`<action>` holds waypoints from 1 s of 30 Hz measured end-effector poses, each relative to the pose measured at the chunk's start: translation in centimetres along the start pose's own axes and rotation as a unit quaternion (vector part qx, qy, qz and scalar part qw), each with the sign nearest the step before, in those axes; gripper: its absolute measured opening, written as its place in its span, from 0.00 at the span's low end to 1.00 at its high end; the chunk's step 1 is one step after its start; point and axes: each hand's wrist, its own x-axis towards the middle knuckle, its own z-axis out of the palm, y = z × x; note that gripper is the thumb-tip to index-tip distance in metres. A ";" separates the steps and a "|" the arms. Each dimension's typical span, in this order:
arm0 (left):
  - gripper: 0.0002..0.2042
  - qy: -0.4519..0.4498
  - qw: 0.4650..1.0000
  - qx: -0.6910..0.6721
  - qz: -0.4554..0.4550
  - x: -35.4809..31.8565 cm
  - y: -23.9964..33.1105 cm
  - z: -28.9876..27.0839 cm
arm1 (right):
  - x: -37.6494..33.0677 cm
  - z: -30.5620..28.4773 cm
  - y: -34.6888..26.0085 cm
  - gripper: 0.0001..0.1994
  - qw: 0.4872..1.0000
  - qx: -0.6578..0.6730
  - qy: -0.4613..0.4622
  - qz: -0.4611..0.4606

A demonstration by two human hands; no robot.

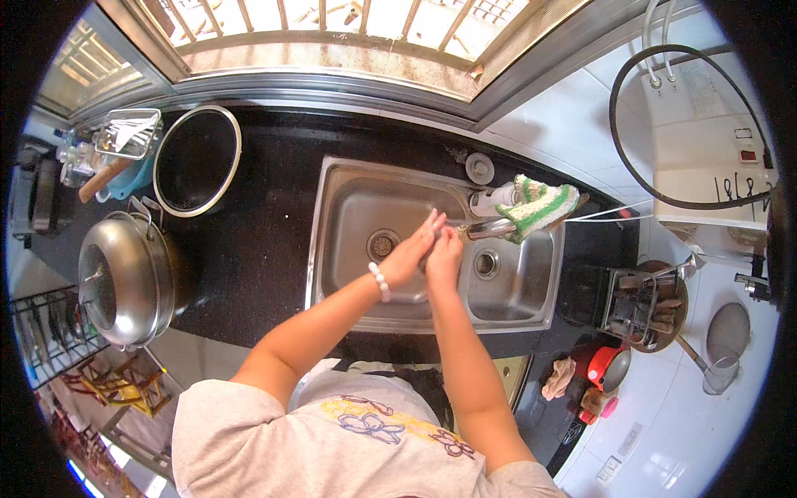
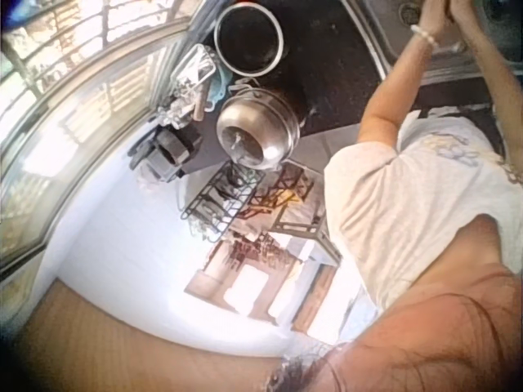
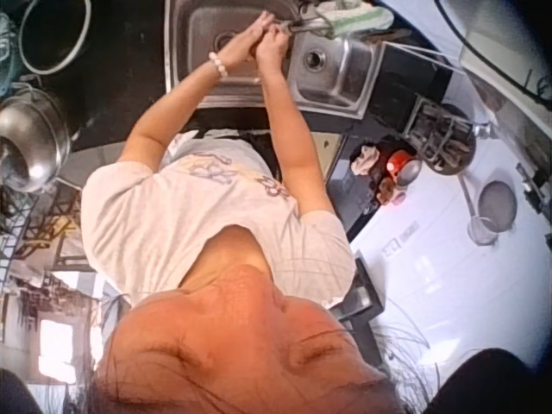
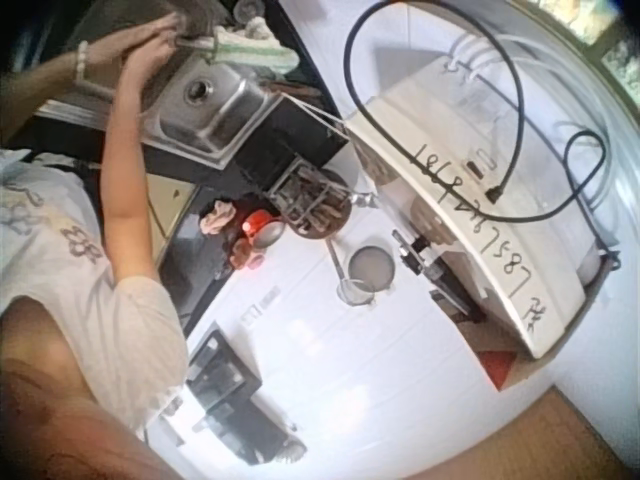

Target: The person wipes a white tiled wall with a grey cloth, then moves to the sink to rinse the cloth under running water. After wringing out the cloth, the person walks to a nearby table and wipes its surface with the damp cloth.

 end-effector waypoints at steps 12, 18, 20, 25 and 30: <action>0.15 0.173 0.919 -0.348 -0.060 -2.3 1.5 -2.5 | -0.2 -6.4 -2.3 0.15 0.939 0.183 -0.199 0.212; 0.17 0.194 0.961 -0.158 -0.114 -0.2 1.7 -2.6 | -1.7 -7.8 -3.8 0.20 0.922 0.153 -0.207 0.289; 0.18 0.206 0.951 -0.169 -0.156 0.2 1.1 -2.3 | -1.7 -8.0 -2.3 0.23 0.923 0.186 -0.198 0.271; 0.12 0.192 0.971 -0.068 -0.123 0.3 -4.9 -2.4 | -0.8 -8.0 3.0 0.28 0.963 0.176 -0.185 0.091; 0.12 0.212 0.964 0.000 -0.161 0.1 -6.5 -1.0 | -1.0 -6.6 0.7 0.24 0.984 0.140 -0.103 -0.028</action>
